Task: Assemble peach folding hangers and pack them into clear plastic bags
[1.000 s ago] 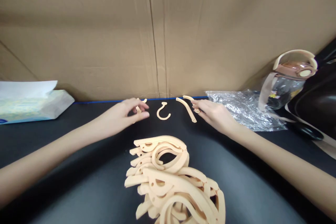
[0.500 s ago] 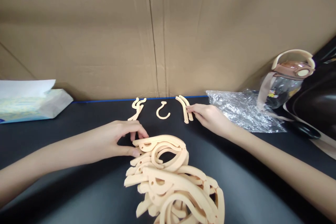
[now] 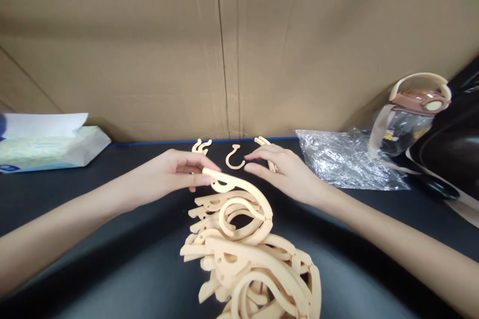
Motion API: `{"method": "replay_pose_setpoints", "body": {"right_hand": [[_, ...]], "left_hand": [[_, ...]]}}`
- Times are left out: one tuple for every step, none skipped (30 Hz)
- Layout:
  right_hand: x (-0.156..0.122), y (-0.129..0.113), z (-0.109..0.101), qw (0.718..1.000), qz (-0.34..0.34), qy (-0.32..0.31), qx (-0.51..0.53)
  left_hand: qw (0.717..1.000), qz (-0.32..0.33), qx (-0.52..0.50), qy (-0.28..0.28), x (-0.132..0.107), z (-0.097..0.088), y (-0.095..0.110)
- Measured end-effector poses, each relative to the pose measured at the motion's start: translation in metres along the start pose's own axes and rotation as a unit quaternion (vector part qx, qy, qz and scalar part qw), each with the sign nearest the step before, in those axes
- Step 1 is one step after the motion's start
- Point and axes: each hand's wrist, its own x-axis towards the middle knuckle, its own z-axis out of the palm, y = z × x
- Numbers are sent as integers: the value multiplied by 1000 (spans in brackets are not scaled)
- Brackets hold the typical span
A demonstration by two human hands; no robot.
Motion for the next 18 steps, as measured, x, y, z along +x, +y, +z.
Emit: {"method": "replay_pose_setpoints", "body": {"right_hand": [[4,-11,-2,1000,3,-13,28],[8,-20,-3,995,24,-31,94],[13,-26,-5,988,47,-43,144],[17,-30,-6,981,63,-44,181],[22,-31,-7,976,73,-40,200],[26,-29,-9,975,79,-33,207],[30,-27,-12,975,82,-24,206],[33,-24,-15,975,84,-15,204],[37,-21,-18,977,83,-3,198],[40,-20,-22,982,76,15,173],[44,-20,-27,990,62,38,120],[47,-22,-31,996,42,62,38],[51,-25,-35,995,18,78,-67],[54,-29,-39,980,-8,82,-179],[58,-34,-42,958,-29,73,-276],[62,-37,-44,940,-42,52,-334],[66,-40,-45,937,-43,31,-345],[69,-41,-46,948,-33,12,-316]], "left_hand": [[999,-1,-32,17,4,3,2],[997,-1,-62,36,8,7,3],[995,-2,-88,54,12,10,5],[991,-2,-111,71,16,13,6],[988,-3,-129,83,20,16,8],[985,-4,-143,92,24,18,10],[983,-4,-152,98,28,19,12],[982,-3,-158,103,33,20,15],[981,-2,-160,108,37,20,18],[981,1,-159,114,41,19,21],[980,4,-156,121,45,18,25],[981,6,-149,127,49,17,29],[981,7,-140,132,52,17,33],[982,8,-128,136,56,16,37],[984,7,-113,140,58,16,41],[985,5,-95,145,60,16,44],[986,0,-75,151,61,16,45],[986,-8,-55,156,61,17,46]]}}
